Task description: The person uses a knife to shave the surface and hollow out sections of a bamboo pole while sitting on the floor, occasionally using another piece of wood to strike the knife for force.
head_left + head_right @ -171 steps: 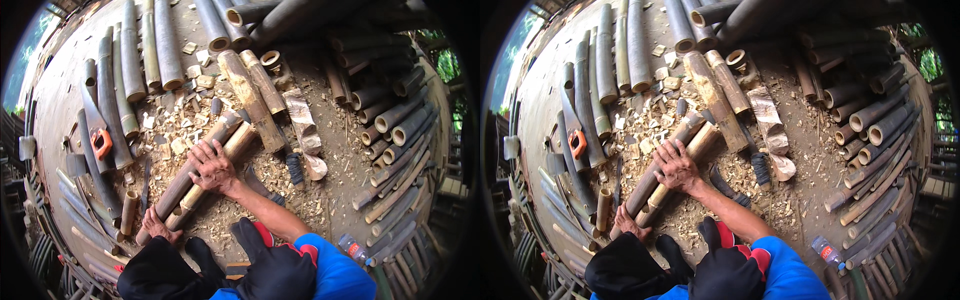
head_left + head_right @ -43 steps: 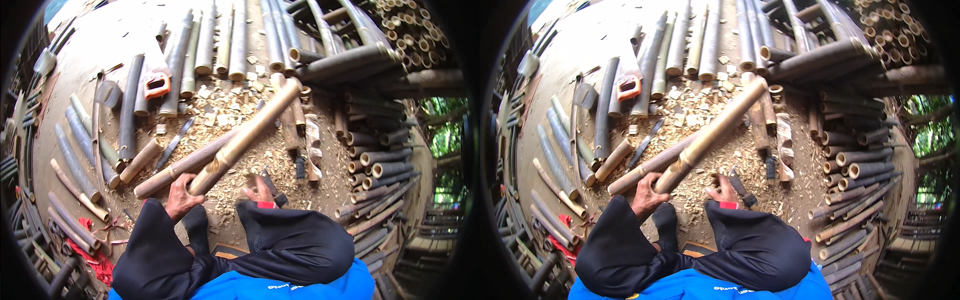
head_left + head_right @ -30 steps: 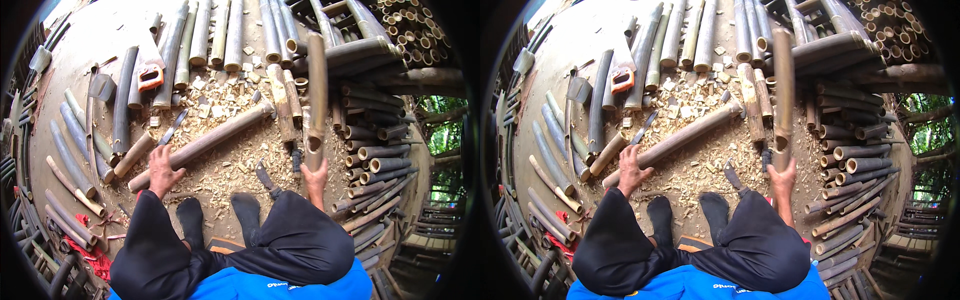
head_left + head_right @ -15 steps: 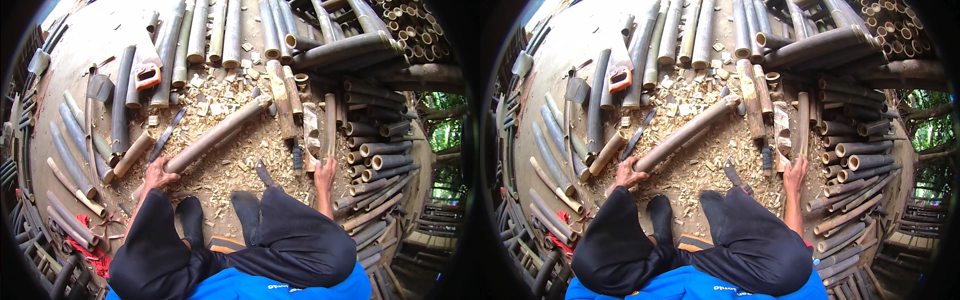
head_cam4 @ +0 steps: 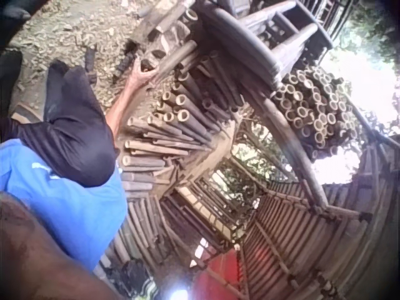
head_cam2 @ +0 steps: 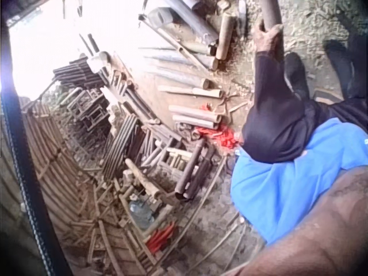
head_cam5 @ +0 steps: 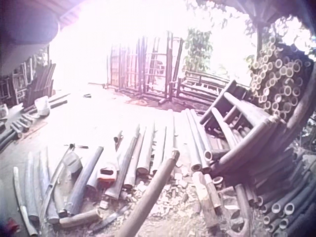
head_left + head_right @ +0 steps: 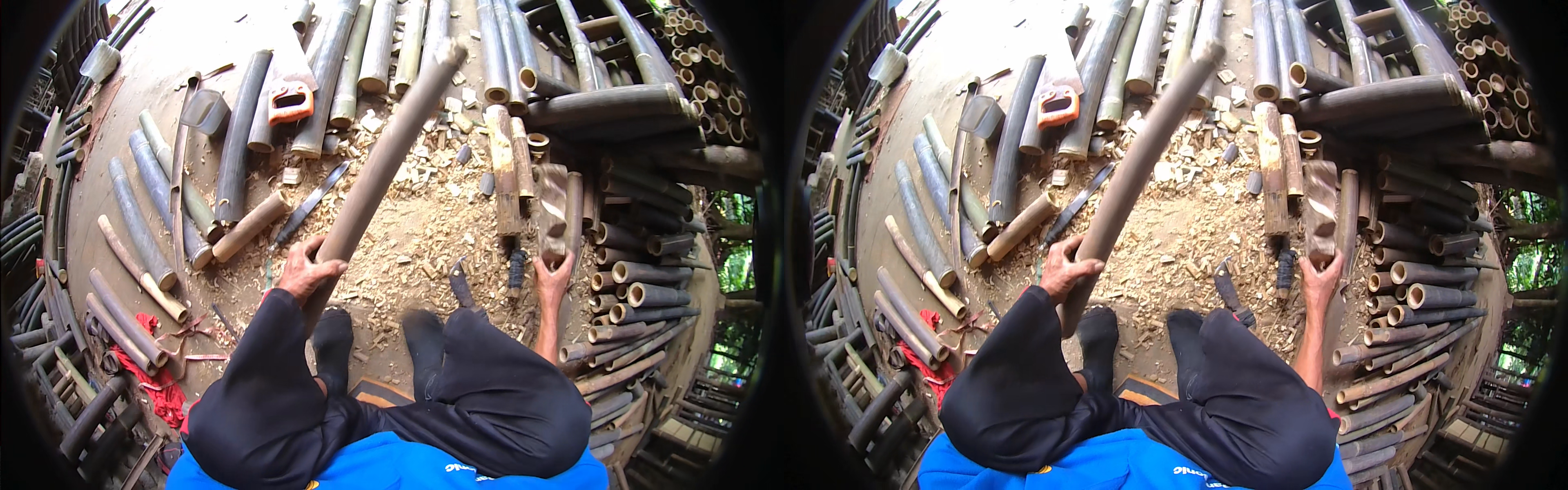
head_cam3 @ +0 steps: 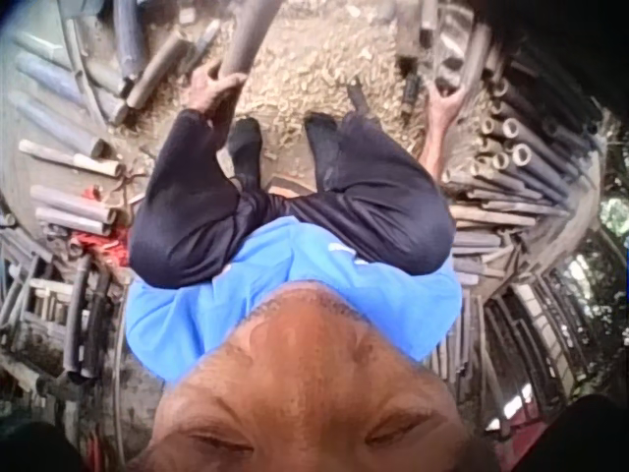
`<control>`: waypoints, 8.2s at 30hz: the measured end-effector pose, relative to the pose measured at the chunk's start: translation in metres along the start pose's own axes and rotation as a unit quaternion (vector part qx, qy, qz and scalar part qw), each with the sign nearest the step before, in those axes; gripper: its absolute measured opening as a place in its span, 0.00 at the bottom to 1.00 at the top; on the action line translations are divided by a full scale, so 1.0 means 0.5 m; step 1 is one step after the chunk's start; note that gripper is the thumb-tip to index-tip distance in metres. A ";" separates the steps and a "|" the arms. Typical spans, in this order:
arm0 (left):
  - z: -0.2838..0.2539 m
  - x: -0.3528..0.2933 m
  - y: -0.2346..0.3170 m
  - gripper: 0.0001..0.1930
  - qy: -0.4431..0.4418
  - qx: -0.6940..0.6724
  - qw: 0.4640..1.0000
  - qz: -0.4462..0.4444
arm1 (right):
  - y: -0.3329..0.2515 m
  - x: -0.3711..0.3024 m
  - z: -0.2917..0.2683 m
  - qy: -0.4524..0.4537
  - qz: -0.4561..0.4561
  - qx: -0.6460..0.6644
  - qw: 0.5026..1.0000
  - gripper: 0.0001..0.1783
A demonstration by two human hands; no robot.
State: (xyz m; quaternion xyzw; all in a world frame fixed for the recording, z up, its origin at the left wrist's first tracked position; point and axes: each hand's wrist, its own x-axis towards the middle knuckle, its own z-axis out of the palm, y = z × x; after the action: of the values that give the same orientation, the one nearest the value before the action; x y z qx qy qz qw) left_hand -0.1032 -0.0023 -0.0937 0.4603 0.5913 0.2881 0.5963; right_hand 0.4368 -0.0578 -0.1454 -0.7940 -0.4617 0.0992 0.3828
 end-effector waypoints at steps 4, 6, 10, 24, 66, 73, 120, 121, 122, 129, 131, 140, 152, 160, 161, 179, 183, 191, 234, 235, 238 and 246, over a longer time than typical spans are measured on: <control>0.065 0.012 0.045 0.32 -0.052 -0.122 0.991 -0.007 | -0.201 0.023 0.075 -0.149 -0.083 -0.071 0.983 0.48; 0.102 0.013 0.029 0.31 -0.061 -0.168 0.984 0.011 | -0.274 0.035 0.147 -0.215 -0.212 -0.144 0.942 0.49; 0.191 0.002 -0.022 0.29 -0.050 -0.232 0.971 -0.032 | -0.298 0.039 0.322 -0.307 -0.311 -0.127 0.890 0.51; 0.268 0.011 -0.132 0.35 -0.076 -0.104 0.989 -0.065 | -0.279 0.059 0.389 -0.379 -0.360 -0.123 0.843 0.54; -0.068 0.143 -0.127 0.24 0.234 0.495 0.835 0.048 | -0.440 -0.127 0.333 -0.444 -0.039 -0.057 0.893 0.33; -0.087 0.178 -0.145 0.21 0.159 0.535 0.828 0.053 | -0.404 -0.112 0.327 -0.450 -0.051 -0.063 0.889 0.37; -0.072 0.341 0.161 0.29 -0.153 0.514 0.815 0.221 | -0.527 0.030 0.040 -0.326 0.101 0.305 0.889 0.33; -0.071 0.340 0.155 0.28 -0.136 0.528 0.804 0.238 | -0.546 0.039 0.030 -0.324 0.099 0.307 0.889 0.33; -0.072 0.338 0.150 0.28 -0.119 0.543 0.792 0.254 | -0.568 0.053 0.016 -0.325 0.067 0.293 0.897 0.33; -0.056 0.324 0.164 0.24 -0.116 0.561 0.793 0.205 | -0.579 0.059 0.076 -0.293 -0.195 0.120 0.928 0.35; -0.051 0.334 0.159 0.26 -0.121 0.555 0.793 0.220 | -0.493 0.035 0.161 -0.398 -0.211 -0.015 0.893 0.36; -0.081 0.324 0.156 0.31 -0.126 0.566 0.787 0.213 | -0.830 0.177 -0.056 -0.286 -0.254 0.156 0.911 0.38; -0.110 0.368 0.115 0.33 -0.160 0.569 0.778 0.214 | -0.830 0.198 -0.040 -0.444 -0.208 0.089 0.867 0.44; -0.054 0.399 0.149 0.36 -0.197 0.545 0.774 0.254 | -0.558 0.075 0.207 -0.508 -0.237 -0.148 0.815 0.44; -0.039 0.399 0.147 0.37 -0.205 0.550 0.787 0.187 | -0.570 0.132 0.192 -0.553 -0.268 -0.117 0.780 0.44; -0.092 0.388 0.113 0.30 -0.235 0.514 0.817 0.112 | -0.738 0.187 0.057 -0.494 -0.190 0.012 0.848 0.34; -0.077 0.382 0.126 0.35 -0.219 0.512 0.817 0.153 | -0.760 0.125 -0.002 -0.325 -0.172 0.268 0.890 0.32; -0.059 0.395 0.102 0.20 -0.360 0.353 0.864 -0.003 | -0.553 0.091 0.141 -0.512 -0.159 -0.038 0.843 0.53; -0.025 0.137 0.016 0.17 -0.032 0.573 0.793 0.205 | -0.461 0.036 0.092 -0.407 0.188 0.204 0.870 0.35; -0.024 0.137 0.018 0.17 -0.033 0.573 0.793 0.205 | -0.459 0.038 0.089 -0.415 0.193 0.206 0.865 0.37; -0.024 0.139 0.020 0.15 -0.045 0.574 0.790 0.212 | -0.453 0.039 0.090 -0.426 0.159 0.176 0.873 0.39; -0.029 0.144 0.034 0.09 -0.052 0.568 0.796 0.205 | -0.478 0.022 0.092 -0.399 -0.414 -0.054 0.817 0.41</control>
State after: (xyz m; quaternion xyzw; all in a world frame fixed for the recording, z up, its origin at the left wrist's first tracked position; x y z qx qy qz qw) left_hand -0.1041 0.0715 -0.1081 0.8410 0.5084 -0.0078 0.1846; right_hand 0.2624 0.0421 -0.0076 -0.4382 -0.8637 0.2142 0.1268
